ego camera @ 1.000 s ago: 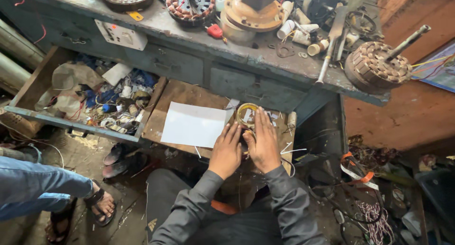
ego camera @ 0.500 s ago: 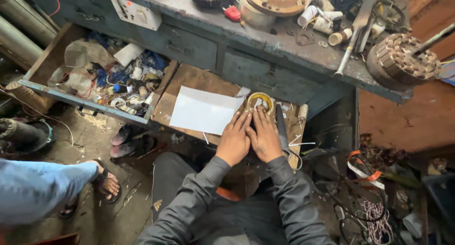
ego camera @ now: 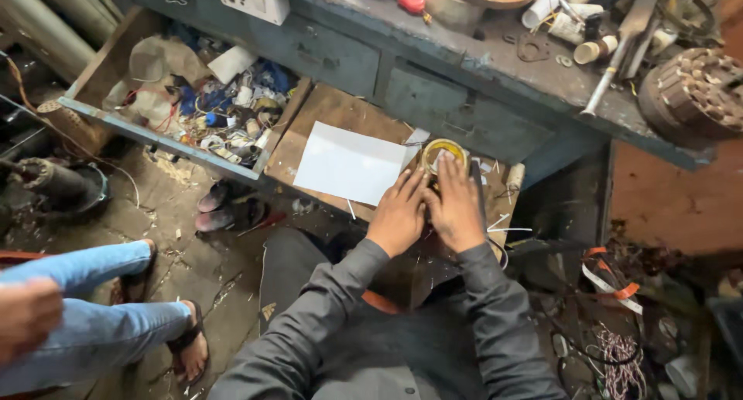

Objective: The person sits on the floor and works on a copper-wound electrical coil placed on a small wooden board. They use a pair of scissors to strip the insulation from the ends of the copper wires and then insert the stripped wire ends into the coil assembly.

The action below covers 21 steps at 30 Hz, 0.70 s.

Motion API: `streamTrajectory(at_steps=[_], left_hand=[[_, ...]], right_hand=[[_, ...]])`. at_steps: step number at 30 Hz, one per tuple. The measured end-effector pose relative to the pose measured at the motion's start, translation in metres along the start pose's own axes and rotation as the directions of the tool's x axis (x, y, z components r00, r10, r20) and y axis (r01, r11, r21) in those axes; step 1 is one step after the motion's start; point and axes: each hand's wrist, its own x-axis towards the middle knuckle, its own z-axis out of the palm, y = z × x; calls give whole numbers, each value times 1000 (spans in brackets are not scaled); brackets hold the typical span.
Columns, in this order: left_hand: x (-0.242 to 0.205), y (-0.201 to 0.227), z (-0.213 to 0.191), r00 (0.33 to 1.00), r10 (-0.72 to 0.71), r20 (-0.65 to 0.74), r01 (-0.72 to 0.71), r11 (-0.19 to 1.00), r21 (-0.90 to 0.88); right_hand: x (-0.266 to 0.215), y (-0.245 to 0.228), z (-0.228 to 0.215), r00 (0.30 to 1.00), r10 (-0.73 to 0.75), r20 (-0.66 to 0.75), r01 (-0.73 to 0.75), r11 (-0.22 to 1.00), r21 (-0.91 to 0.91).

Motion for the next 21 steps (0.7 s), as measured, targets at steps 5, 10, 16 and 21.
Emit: streamTrajectory(at_steps=[5, 10, 16, 21], left_hand=[[-3, 2, 2, 1000, -21, 10, 22, 1000, -22], [-6, -2, 1, 1000, -18, 26, 17, 999, 46], [-4, 2, 3, 1000, -25, 12, 25, 1000, -10], [1, 2, 3, 1000, -26, 10, 26, 1000, 15]], right_hand=[[-8, -5, 5, 999, -13, -52, 17, 997, 70], [-9, -5, 19, 1000, -14, 28, 13, 1000, 17], [-11, 1, 6, 997, -31, -68, 34, 998, 46], [-3, 0, 12, 997, 0, 75, -7, 995, 98]])
